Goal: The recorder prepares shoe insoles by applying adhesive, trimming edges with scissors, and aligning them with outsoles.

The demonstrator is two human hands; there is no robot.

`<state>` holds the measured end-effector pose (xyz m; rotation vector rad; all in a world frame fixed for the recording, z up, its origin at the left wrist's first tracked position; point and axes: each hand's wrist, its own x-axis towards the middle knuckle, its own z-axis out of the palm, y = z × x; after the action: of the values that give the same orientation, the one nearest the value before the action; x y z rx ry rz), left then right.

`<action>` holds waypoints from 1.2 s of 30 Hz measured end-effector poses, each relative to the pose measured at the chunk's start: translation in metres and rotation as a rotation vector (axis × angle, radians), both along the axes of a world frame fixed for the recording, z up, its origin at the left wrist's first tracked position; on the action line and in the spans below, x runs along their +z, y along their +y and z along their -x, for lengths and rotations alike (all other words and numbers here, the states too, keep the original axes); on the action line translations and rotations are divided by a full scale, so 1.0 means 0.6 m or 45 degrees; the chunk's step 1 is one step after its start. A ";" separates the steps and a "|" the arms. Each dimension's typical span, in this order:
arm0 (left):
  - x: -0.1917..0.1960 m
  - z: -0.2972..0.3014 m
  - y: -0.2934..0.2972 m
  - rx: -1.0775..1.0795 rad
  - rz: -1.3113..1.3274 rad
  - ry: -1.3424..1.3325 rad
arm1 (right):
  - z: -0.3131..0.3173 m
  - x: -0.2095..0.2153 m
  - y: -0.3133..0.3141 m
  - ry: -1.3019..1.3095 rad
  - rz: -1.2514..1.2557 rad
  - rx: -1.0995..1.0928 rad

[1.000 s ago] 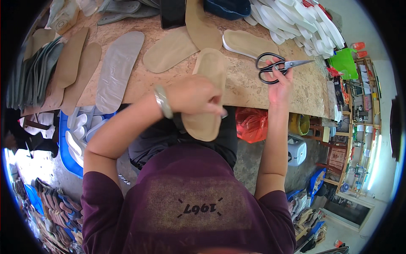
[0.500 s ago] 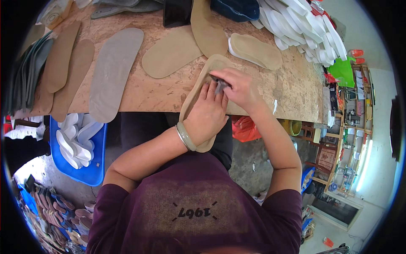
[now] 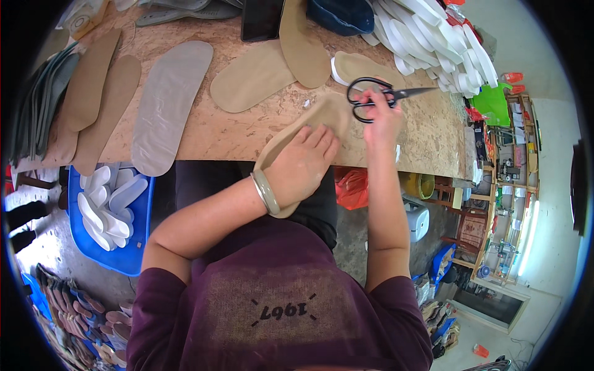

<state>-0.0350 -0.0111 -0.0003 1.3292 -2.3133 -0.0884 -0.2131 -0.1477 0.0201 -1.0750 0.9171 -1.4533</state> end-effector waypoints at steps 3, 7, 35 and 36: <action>0.017 -0.021 -0.001 -0.331 -0.115 0.109 | 0.031 0.040 0.025 0.494 0.207 0.069; 0.018 0.024 0.021 0.026 -0.054 -0.168 | 0.033 0.045 0.075 1.413 0.592 0.321; -0.012 0.038 0.028 0.121 0.155 -0.337 | -0.005 0.028 0.060 1.770 0.677 0.227; -0.012 0.039 0.026 0.122 0.150 -0.336 | 0.004 0.026 0.049 1.570 0.290 0.208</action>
<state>-0.0581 0.0048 -0.0076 1.4623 -2.4192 0.2655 -0.2155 -0.1184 0.0358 -2.2299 1.4379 -0.6468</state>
